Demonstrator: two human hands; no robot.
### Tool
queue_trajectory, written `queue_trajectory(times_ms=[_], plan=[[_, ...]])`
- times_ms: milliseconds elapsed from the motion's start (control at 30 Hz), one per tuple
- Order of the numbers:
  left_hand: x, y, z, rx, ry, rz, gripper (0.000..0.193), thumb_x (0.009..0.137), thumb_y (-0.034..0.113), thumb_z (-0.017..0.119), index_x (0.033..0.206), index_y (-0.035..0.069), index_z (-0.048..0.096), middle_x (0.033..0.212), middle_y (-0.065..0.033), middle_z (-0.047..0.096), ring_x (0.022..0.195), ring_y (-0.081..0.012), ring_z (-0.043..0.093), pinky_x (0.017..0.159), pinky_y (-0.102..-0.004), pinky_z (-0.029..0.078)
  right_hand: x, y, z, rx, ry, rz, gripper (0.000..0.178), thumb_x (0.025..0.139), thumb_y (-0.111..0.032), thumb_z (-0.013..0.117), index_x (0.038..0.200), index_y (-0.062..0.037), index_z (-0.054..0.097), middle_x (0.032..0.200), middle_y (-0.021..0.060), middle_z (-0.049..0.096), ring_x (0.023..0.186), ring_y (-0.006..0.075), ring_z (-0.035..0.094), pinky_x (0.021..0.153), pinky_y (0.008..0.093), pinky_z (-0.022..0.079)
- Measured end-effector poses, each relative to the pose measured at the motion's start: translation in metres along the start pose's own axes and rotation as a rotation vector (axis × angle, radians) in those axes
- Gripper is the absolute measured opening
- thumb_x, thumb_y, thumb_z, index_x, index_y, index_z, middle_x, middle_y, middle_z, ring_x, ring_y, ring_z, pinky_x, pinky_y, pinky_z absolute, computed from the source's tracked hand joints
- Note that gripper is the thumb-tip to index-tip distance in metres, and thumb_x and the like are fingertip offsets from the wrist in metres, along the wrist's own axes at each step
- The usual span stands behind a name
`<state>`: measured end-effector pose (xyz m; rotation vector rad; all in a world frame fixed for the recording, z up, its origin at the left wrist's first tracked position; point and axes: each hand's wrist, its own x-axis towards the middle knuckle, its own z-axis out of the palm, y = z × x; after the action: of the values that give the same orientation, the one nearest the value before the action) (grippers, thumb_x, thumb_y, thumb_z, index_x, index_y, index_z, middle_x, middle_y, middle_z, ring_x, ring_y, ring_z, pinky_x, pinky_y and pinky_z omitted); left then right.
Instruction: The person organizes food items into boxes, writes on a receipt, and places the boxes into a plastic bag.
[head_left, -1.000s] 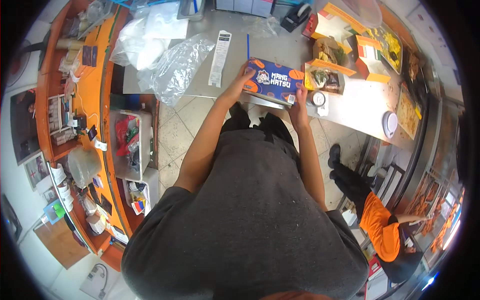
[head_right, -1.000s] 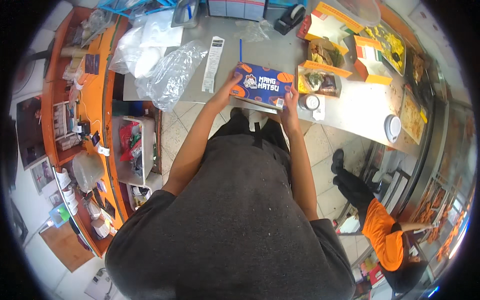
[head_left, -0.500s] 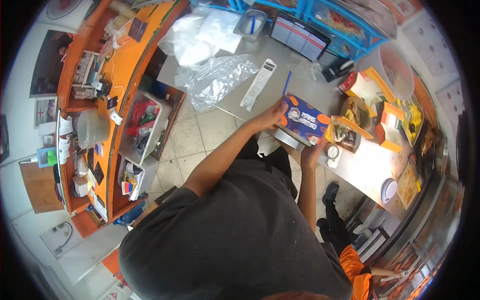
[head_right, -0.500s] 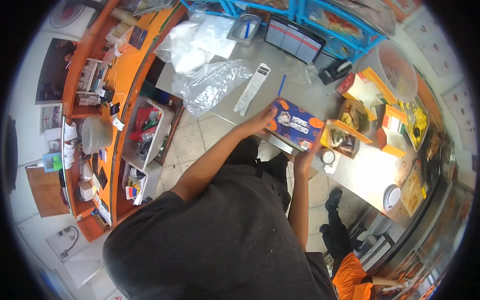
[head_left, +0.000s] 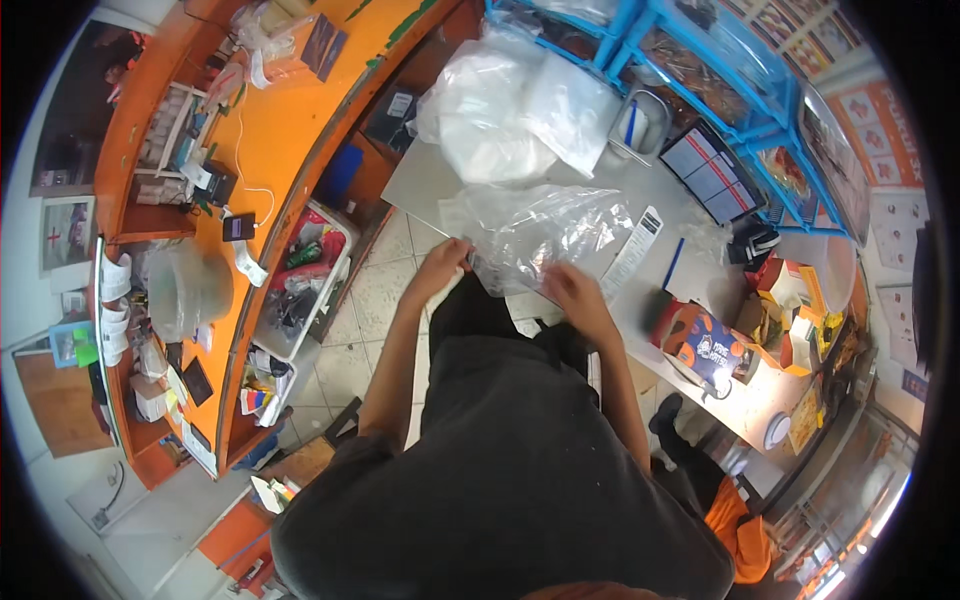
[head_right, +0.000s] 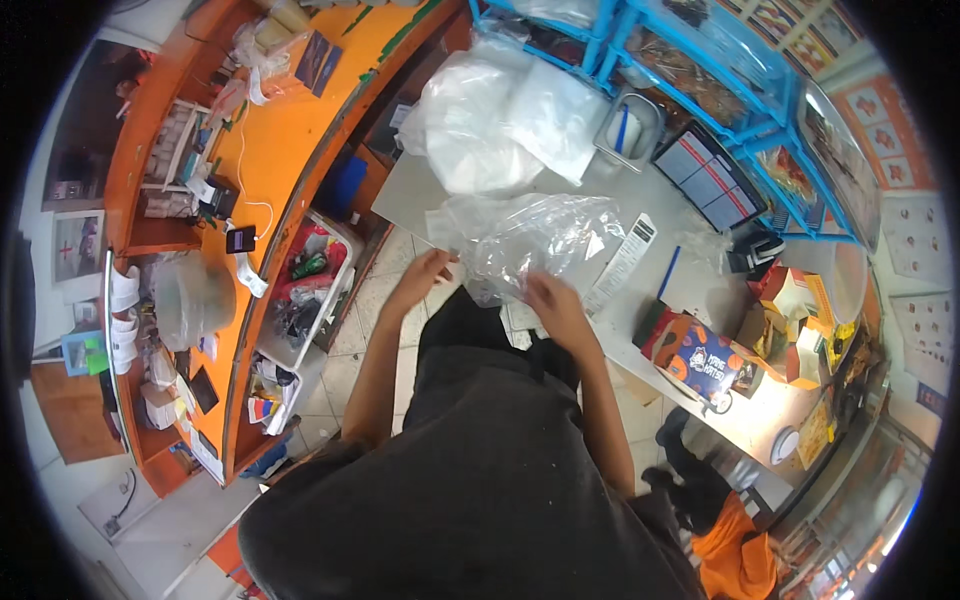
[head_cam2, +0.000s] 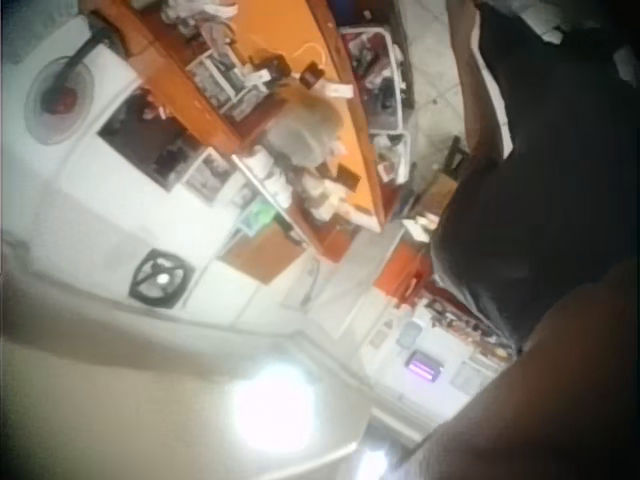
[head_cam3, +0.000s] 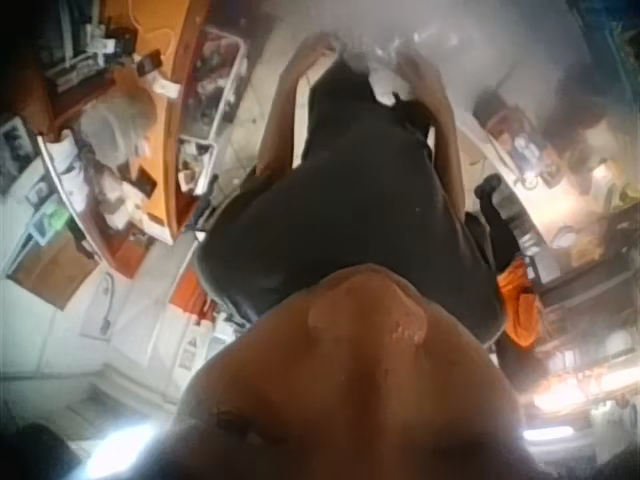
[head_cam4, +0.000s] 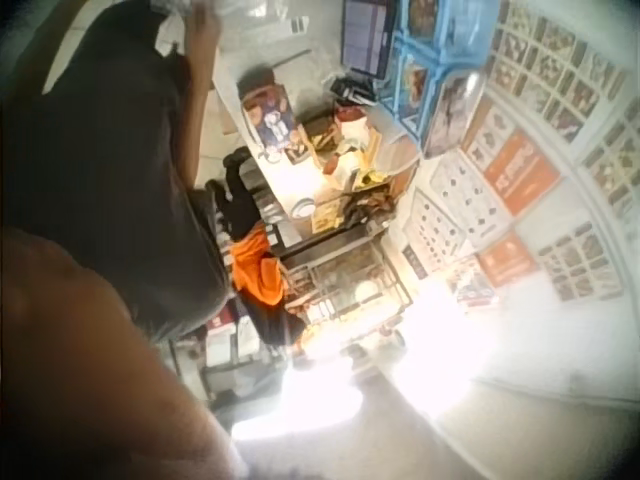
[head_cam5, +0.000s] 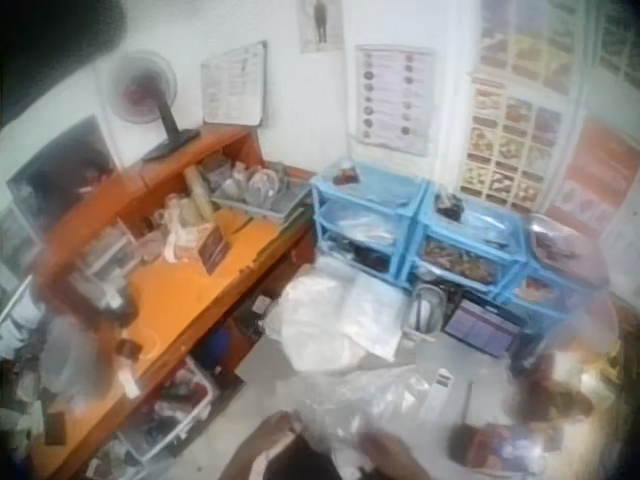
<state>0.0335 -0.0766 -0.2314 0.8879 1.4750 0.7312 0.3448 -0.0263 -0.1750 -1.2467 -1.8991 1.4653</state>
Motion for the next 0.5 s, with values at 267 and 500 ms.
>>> queue_trajectory(times_ms=[267,500], plan=[[0.044,0.061,-0.063,0.225,0.037,0.097,0.027,0.095,0.023,0.062,0.112,0.003,0.061,0.098,-0.0079,0.066,0.089,-0.0204,0.063,0.083,-0.0340,0.048,0.192,-0.101,0.082,-0.165,0.061,-0.290,0.022,0.087,-0.004,0.060,0.109,-0.0017,0.065,0.097,0.0175,0.064,0.092,0.0369,0.061,0.081,0.0406,0.049],[0.053,0.088,-0.009,0.654,0.172,0.710,0.060,0.077,0.017,0.077,0.131,0.008,0.053,0.110,-0.0168,0.061,0.106,-0.0346,0.056,0.097,-0.0469,0.041,0.039,0.010,0.060,-0.352,0.874,0.282,0.038,0.077,-0.001,0.068,0.114,-0.0078,0.061,0.119,0.0169,0.053,0.109,0.0362,0.052,0.093,0.0450,0.044]])
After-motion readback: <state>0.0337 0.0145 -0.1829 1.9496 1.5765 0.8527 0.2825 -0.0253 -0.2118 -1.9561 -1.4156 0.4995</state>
